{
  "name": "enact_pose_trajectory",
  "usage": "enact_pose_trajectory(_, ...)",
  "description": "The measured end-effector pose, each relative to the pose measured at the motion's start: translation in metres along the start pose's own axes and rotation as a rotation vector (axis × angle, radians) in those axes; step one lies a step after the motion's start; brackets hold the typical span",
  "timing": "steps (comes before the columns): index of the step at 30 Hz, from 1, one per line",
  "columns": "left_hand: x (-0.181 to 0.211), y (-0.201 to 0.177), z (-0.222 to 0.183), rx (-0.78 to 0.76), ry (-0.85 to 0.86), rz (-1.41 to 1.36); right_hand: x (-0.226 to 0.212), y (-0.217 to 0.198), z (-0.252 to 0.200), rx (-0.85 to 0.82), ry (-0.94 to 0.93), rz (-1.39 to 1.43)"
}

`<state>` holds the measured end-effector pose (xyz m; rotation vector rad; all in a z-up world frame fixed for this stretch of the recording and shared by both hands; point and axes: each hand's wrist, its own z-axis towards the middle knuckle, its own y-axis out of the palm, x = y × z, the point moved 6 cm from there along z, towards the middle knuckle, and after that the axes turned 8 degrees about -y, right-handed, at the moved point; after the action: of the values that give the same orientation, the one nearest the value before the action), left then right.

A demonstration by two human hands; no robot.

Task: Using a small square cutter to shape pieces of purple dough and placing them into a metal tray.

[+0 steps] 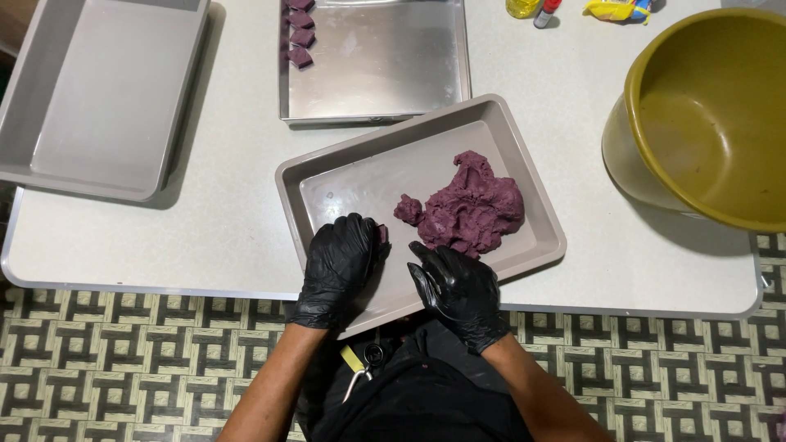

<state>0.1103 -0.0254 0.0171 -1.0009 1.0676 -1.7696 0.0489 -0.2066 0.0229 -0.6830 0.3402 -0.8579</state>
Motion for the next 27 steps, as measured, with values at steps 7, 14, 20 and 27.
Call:
enact_pose_trajectory(7,0.001,-0.001,0.0,0.015,0.002,0.005,-0.001,-0.01,0.017,-0.18,0.077,0.062)
enact_pose_trajectory(14,-0.006,-0.005,0.001,0.034,0.0,0.011,-0.001,0.003,-0.004,-0.066,0.063,-0.059)
enact_pose_trajectory(20,-0.028,-0.008,0.003,0.052,-0.007,0.062,0.0,-0.011,0.016,-0.147,0.078,0.053)
enact_pose_trajectory(27,-0.052,0.002,0.002,-0.037,-0.046,0.144,-0.001,-0.005,0.007,-0.156,0.059,-0.009)
